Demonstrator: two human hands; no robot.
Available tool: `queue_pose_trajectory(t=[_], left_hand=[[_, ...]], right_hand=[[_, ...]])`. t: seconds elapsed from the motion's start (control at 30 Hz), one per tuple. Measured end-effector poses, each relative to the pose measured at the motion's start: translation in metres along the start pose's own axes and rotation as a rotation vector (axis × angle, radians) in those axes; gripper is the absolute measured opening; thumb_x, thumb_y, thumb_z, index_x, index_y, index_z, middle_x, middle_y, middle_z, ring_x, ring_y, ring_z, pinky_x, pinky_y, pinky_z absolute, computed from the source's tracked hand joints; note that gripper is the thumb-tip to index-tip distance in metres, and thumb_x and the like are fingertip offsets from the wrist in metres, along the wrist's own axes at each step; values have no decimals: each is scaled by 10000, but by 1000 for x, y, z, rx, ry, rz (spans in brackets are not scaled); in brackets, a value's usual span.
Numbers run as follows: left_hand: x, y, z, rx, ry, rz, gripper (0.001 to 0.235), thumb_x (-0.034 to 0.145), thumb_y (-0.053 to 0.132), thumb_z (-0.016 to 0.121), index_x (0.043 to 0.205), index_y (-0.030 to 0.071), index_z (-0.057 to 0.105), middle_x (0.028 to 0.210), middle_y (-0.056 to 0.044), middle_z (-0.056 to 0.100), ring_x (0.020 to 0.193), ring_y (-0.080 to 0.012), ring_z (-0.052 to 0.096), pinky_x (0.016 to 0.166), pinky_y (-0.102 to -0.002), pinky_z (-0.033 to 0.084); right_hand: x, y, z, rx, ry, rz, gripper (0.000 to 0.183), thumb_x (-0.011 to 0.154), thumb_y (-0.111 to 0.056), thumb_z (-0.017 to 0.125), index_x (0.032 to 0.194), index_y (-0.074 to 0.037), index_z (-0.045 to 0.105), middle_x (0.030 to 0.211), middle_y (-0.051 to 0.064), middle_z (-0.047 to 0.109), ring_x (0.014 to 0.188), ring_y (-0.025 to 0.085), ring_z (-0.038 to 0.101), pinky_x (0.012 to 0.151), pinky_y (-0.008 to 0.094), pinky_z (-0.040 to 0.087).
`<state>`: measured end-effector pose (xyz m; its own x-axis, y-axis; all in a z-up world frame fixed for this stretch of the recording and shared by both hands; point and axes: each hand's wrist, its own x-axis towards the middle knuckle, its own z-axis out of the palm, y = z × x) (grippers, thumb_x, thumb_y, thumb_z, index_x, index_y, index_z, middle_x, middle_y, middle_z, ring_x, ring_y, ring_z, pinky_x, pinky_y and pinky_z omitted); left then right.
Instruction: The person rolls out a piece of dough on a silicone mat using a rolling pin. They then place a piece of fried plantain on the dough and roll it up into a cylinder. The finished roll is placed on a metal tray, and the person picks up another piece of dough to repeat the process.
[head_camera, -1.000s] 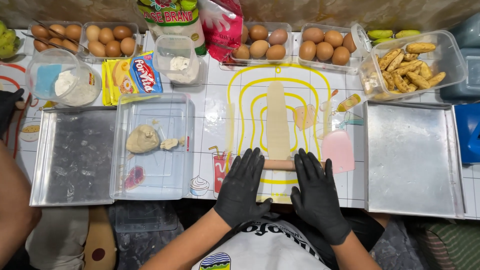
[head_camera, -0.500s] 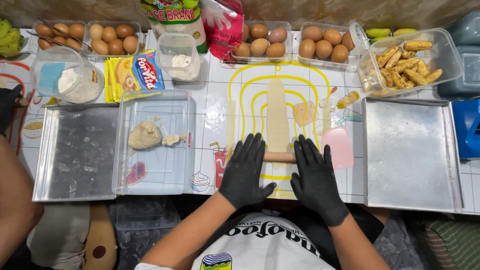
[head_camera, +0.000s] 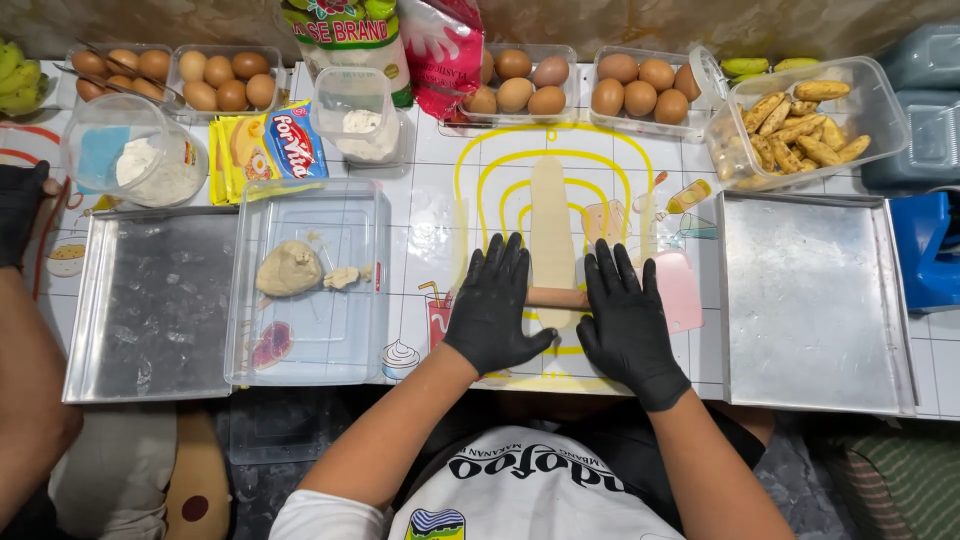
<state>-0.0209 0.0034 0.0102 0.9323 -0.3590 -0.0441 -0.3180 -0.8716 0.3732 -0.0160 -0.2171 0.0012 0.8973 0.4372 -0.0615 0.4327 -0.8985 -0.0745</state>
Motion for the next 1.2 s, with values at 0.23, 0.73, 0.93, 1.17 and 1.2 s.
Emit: queue_pose_trajectory(t=[0.23, 0.73, 0.93, 1.17, 1.2], left_hand=[[-66, 14, 15, -33, 223, 195, 1040, 788, 564, 651, 1547, -52, 295, 1629, -271, 283, 1533, -427, 245, 1248, -586, 186], [-46, 15, 1, 52, 57, 69, 1209, 655, 703, 690, 1543, -28, 318, 1634, -267, 273, 1526, -426, 222, 1238, -554, 151], [-55, 17, 19, -41, 156, 64, 1128, 788, 721, 578, 1603, 21, 234, 1686, -208, 172, 1552, -390, 121, 1246, -534, 65], [12, 2, -4, 45, 114, -85, 1096, 822, 779, 499, 1556, -15, 320, 1666, -264, 178, 1545, -459, 119, 1213, -647, 109], [22, -2, -7, 38, 137, -110, 1069, 858, 764, 475, 1559, -26, 310, 1659, -286, 178, 1544, -474, 123, 1207, -665, 113]], right_hand=[[-61, -22, 4, 82, 141, -68, 848, 799, -273, 526, 1570, -13, 286, 1664, 174, 276, 1513, 361, 280, 1232, 594, 176], [-40, -17, 5, -8, 62, -26, 941, 763, -407, 521, 1592, -32, 280, 1636, 222, 302, 1499, 391, 291, 1207, 596, 176], [-48, -17, 11, 97, 149, -64, 882, 836, -364, 511, 1610, -35, 246, 1636, 210, 281, 1487, 395, 276, 1182, 612, 181], [25, 4, -4, -1, 86, 16, 745, 1022, -534, 301, 1594, -56, 318, 1651, 230, 297, 1534, 419, 239, 1197, 668, 111], [36, 5, -10, 17, 84, 43, 737, 1044, -539, 279, 1595, -50, 322, 1641, 257, 306, 1532, 435, 241, 1194, 682, 101]])
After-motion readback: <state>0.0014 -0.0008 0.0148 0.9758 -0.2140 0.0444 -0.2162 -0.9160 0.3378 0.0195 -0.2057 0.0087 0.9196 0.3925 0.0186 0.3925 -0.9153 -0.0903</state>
